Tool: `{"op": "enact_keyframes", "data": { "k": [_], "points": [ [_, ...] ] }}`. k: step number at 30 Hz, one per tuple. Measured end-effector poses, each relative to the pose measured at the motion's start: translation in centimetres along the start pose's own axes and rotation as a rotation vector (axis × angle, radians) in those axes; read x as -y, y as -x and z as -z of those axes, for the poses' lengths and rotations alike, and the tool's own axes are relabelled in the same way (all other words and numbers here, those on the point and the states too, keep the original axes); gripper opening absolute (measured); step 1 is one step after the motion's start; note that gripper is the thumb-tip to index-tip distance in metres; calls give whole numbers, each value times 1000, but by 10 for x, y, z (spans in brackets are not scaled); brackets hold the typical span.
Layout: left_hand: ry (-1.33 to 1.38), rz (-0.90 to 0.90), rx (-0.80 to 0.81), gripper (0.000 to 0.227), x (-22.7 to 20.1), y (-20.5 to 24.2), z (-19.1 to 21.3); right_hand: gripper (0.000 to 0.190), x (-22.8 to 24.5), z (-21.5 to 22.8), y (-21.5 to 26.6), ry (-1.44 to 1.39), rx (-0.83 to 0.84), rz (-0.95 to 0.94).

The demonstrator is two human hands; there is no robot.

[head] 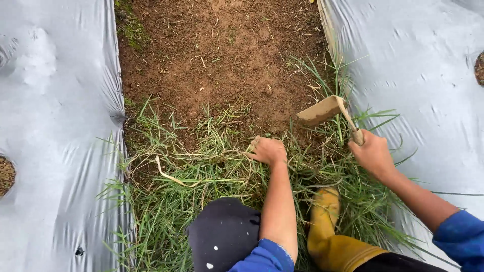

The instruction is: Using a hand hoe to loosen weeds and pulling them by hand to clear a garden path between beds.

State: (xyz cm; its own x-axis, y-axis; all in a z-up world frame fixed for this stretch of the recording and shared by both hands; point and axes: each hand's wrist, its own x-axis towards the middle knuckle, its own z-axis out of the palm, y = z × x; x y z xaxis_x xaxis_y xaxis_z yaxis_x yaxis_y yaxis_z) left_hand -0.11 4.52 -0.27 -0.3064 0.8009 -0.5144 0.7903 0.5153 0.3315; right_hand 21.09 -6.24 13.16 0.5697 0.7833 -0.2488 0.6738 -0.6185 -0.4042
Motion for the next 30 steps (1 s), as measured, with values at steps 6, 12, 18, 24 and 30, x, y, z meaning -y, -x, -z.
{"op": "enact_keyframes", "data": {
  "k": [6,12,18,24,30],
  "points": [
    [873,535,-95,42,-71,33,15,26,59,29,-40,495,159,118],
    [1469,745,31,44,-89,26,32,30,98,21,-63,433,169,100],
    [1225,381,224,35,-59,-48,109,38,115,-33,-119,255,261,87],
    [686,22,-125,24,-29,-106,125,26,94,-148,-118,-601,410,-266],
    [337,-185,77,63,-24,-149,156,23,127,-148,-101,-754,450,-472]
  ]
}}
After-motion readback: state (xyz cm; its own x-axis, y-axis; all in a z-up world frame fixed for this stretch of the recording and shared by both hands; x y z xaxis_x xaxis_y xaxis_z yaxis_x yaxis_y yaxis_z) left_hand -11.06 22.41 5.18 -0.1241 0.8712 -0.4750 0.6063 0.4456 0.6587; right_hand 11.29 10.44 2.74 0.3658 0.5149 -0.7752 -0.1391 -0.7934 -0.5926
